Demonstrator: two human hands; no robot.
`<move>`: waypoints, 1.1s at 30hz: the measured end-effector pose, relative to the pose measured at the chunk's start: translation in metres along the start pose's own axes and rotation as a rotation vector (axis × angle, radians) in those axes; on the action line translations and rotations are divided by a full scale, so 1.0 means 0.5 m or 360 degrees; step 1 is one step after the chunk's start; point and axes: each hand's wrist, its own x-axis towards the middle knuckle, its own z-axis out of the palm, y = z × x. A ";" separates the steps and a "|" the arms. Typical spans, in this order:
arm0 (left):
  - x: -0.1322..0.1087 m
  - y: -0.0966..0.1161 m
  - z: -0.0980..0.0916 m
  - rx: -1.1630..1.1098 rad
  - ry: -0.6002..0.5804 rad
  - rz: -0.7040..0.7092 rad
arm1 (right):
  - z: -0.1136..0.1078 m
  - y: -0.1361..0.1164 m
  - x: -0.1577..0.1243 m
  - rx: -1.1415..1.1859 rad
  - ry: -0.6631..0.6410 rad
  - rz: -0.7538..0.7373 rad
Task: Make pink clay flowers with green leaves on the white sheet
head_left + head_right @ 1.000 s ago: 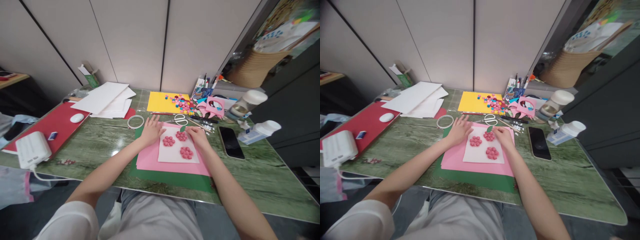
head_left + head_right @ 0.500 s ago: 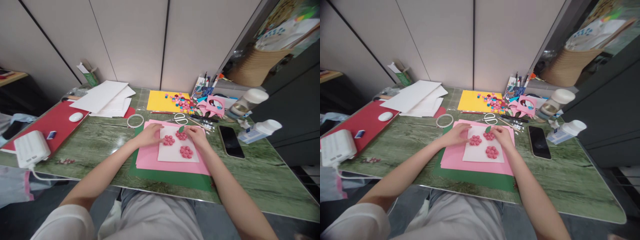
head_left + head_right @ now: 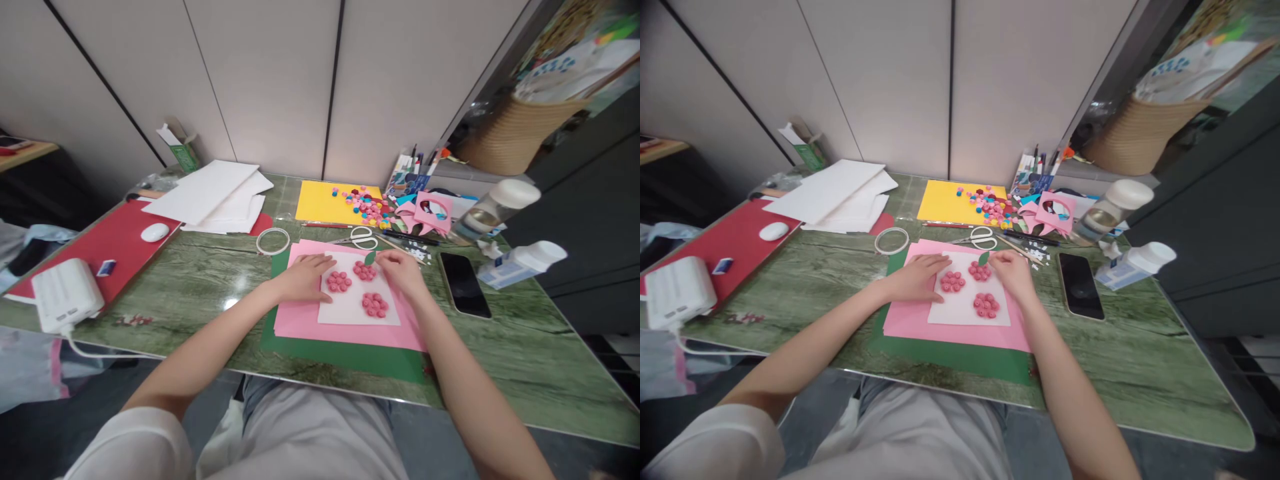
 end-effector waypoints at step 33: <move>0.009 0.071 -0.002 -0.0306 0.0095 0.0012 | -0.015 -0.015 0.002 0.0752 -0.0077 0.0256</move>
